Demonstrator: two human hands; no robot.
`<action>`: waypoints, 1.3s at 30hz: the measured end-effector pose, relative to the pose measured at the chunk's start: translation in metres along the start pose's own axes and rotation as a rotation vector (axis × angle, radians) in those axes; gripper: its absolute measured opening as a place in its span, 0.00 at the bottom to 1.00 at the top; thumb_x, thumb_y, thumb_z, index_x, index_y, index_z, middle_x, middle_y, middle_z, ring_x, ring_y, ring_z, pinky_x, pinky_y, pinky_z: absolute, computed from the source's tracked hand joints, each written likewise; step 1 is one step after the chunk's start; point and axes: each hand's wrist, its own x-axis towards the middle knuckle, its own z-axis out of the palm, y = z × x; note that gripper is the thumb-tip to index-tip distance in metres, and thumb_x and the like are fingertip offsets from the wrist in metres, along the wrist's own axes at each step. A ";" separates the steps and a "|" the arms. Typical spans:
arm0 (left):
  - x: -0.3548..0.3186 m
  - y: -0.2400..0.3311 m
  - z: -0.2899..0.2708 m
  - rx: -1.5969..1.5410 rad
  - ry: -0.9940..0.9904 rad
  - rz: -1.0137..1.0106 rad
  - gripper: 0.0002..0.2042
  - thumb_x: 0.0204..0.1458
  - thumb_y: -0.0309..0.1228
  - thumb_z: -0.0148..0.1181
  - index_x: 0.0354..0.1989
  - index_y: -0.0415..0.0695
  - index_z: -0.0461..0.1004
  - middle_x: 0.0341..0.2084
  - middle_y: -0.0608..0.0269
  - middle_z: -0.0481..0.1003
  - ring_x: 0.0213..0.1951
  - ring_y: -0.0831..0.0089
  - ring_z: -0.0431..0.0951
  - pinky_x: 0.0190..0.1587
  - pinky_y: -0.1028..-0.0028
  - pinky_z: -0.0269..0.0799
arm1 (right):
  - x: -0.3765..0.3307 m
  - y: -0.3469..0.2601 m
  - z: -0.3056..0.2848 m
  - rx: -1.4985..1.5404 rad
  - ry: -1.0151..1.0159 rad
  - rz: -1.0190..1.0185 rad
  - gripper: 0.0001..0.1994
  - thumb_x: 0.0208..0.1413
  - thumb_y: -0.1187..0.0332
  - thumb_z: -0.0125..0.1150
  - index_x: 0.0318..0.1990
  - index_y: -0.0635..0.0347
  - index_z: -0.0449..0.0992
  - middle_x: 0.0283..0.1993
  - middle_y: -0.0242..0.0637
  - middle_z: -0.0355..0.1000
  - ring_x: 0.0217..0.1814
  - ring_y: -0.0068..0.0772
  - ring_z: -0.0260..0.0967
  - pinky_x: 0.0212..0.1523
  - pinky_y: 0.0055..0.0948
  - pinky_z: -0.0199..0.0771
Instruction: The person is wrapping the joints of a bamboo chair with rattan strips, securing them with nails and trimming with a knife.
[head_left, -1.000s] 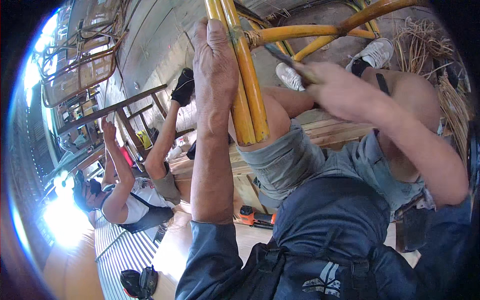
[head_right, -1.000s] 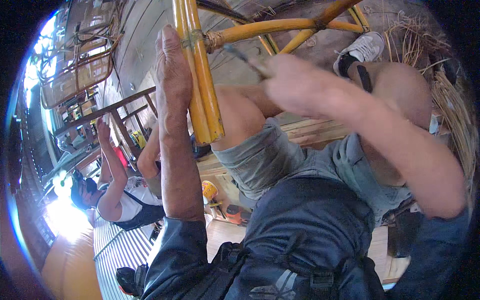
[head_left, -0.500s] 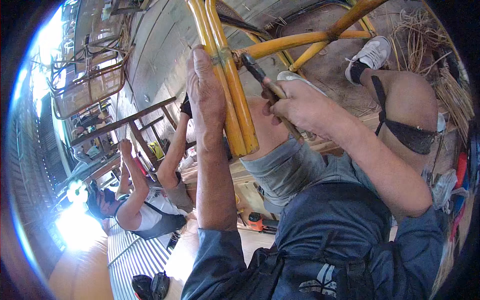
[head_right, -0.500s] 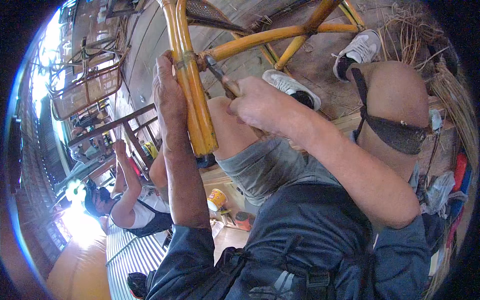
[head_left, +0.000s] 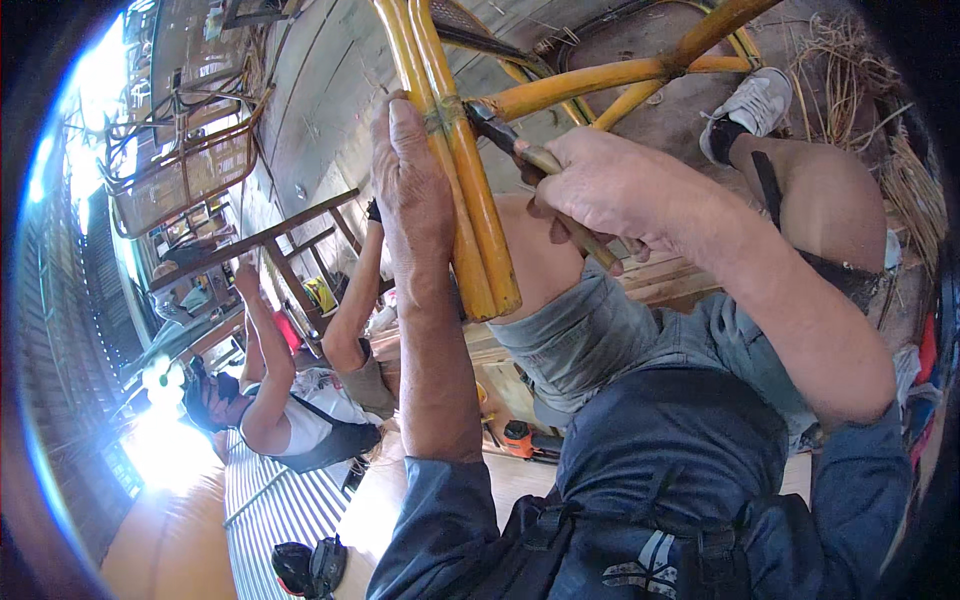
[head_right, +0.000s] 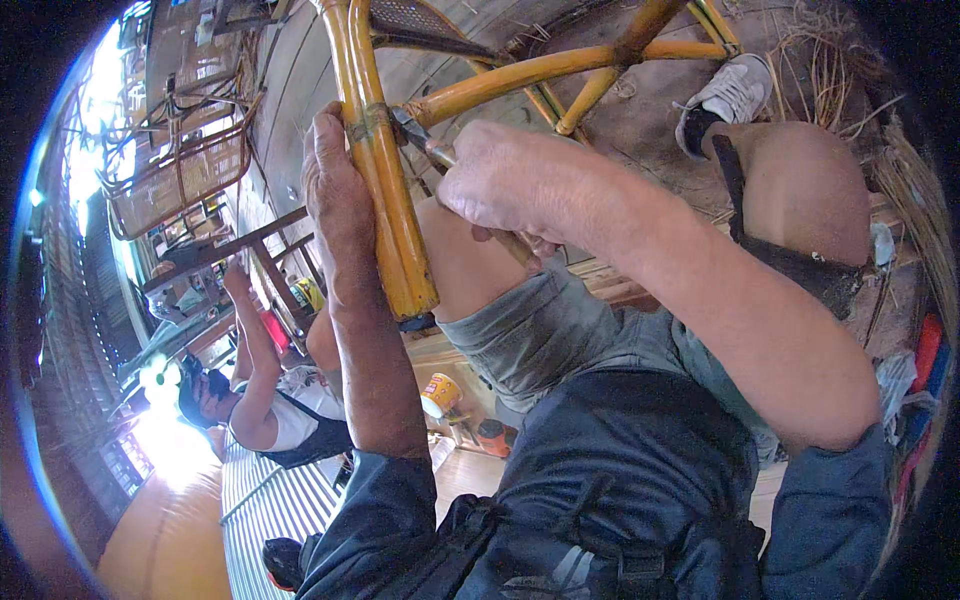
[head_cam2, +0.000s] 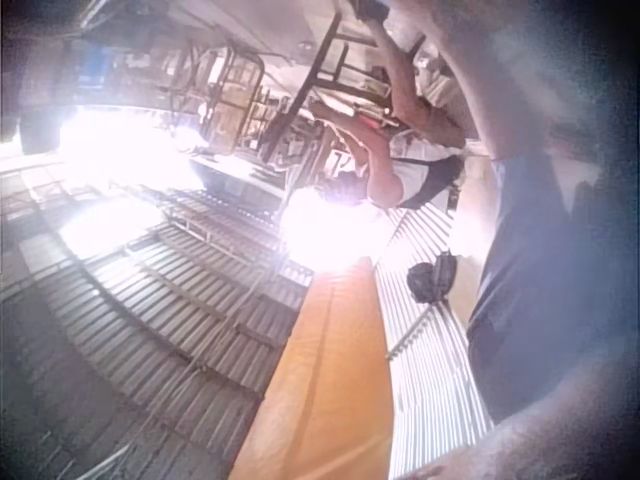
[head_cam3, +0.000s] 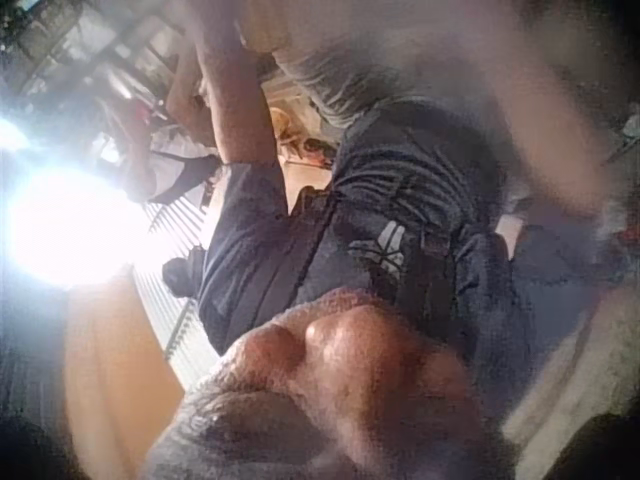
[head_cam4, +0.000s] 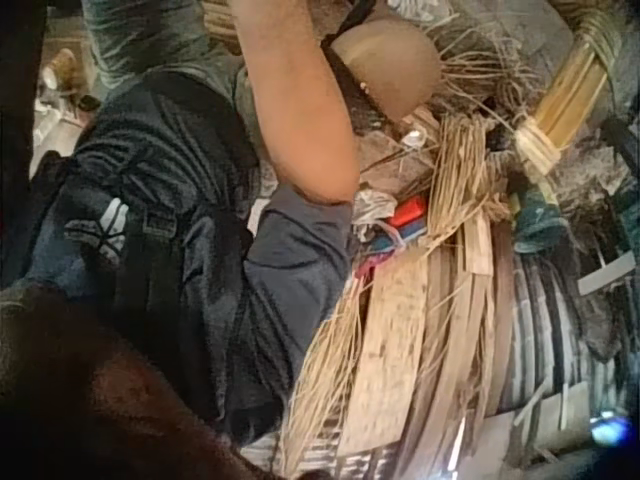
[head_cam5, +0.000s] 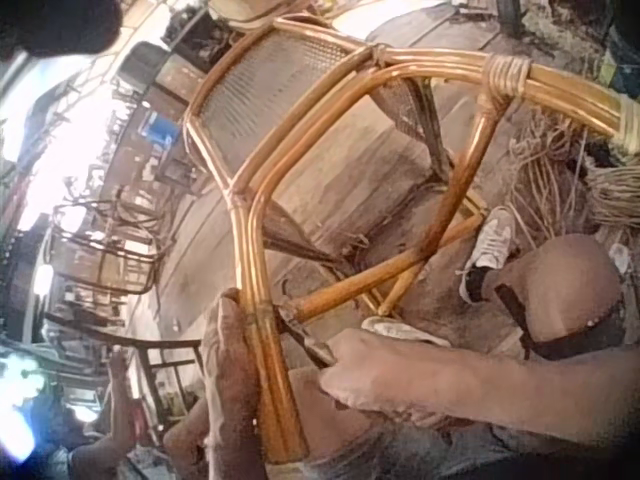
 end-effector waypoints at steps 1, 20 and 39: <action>-0.001 0.001 -0.001 -0.001 0.002 -0.004 0.25 0.61 0.50 0.32 0.47 0.39 0.66 0.32 0.54 0.70 0.34 0.68 0.70 0.40 0.69 0.66 | 0.000 -0.002 0.000 -0.131 -0.012 -0.007 0.07 0.50 0.72 0.50 0.29 0.68 0.69 0.26 0.40 0.71 0.24 0.26 0.69 0.21 0.28 0.66; -0.008 0.004 0.003 -0.169 -0.018 0.054 0.22 0.60 0.45 0.33 0.41 0.39 0.69 0.30 0.54 0.71 0.31 0.67 0.71 0.37 0.69 0.65 | -0.013 -0.040 0.004 -0.175 0.081 0.204 0.10 0.46 0.71 0.48 0.30 0.68 0.74 0.23 0.47 0.72 0.23 0.35 0.72 0.17 0.35 0.71; 0.000 -0.017 0.002 -0.081 0.076 0.147 0.19 0.58 0.39 0.43 0.51 0.38 0.66 0.40 0.53 0.73 0.43 0.68 0.72 0.48 0.72 0.64 | 0.004 0.001 0.003 -0.530 0.056 -0.172 0.13 0.51 0.69 0.46 0.20 0.69 0.66 0.15 0.37 0.64 0.13 0.32 0.67 0.11 0.29 0.66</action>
